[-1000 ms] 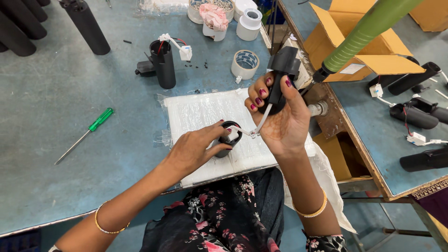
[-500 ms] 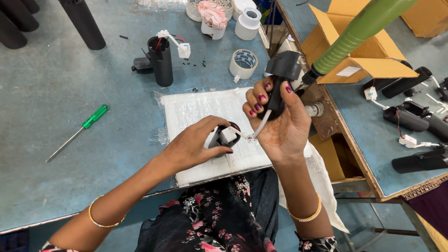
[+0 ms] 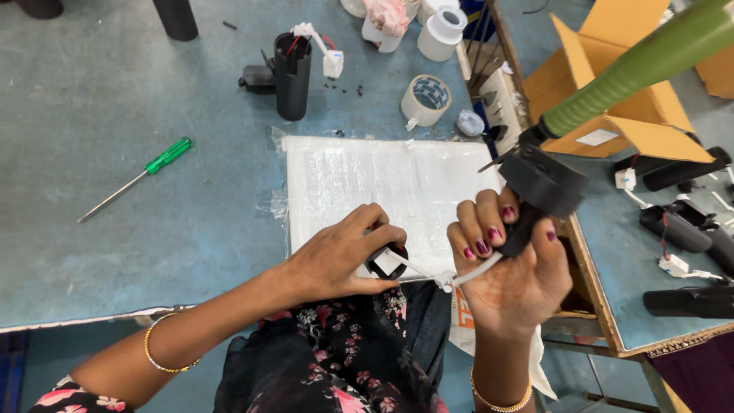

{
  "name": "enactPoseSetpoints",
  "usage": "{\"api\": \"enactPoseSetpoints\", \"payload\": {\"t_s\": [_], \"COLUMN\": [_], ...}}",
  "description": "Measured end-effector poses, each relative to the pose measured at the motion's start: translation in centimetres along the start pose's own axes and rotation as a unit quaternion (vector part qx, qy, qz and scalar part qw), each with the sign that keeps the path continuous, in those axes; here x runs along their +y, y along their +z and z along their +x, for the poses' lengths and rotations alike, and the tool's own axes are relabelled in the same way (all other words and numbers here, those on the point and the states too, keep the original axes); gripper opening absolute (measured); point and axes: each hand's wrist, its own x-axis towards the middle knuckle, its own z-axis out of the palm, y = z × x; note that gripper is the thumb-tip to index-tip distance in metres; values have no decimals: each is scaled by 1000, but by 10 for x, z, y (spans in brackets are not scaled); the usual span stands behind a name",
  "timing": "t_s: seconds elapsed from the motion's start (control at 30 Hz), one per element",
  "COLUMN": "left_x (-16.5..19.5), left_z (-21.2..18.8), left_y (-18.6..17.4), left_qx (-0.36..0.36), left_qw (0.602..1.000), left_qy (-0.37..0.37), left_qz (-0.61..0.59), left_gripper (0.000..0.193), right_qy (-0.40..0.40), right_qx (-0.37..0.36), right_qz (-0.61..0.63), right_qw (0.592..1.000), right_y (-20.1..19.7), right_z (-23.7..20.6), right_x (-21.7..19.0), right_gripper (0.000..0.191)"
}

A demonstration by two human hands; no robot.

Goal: The person assembles a cylindrical electronic device by inserting a white connector into a black housing, attaching a black cap, and securing it with a green power screwdriver. The person repeats the process for a second unit, placing the finished items on the table.

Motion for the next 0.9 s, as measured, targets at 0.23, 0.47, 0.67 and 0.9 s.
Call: {"api": "enactPoseSetpoints", "payload": {"t_s": [0.23, 0.47, 0.67, 0.9], "left_x": [1, 1, 1, 9], "left_z": [-8, -4, 0, 10], "left_y": [0, 2, -2, -8], "left_qx": [64, 64, 70, 58], "left_qw": [997, 997, 997, 995], "left_qy": [16, 1, -18, -66], "left_qz": [32, 36, 20, 52], "left_gripper": [52, 53, 45, 43], "right_qy": [5, 1, 3, -11], "right_qx": [-7, 1, 2, 5], "right_qz": [-21, -9, -11, -36], "right_qw": [1000, 1000, 1000, 999], "right_y": [0, -5, -7, -8], "right_z": [-1, 4, 5, 10], "right_x": [2, 3, 5, 4], "right_gripper": [34, 33, 33, 32]}}
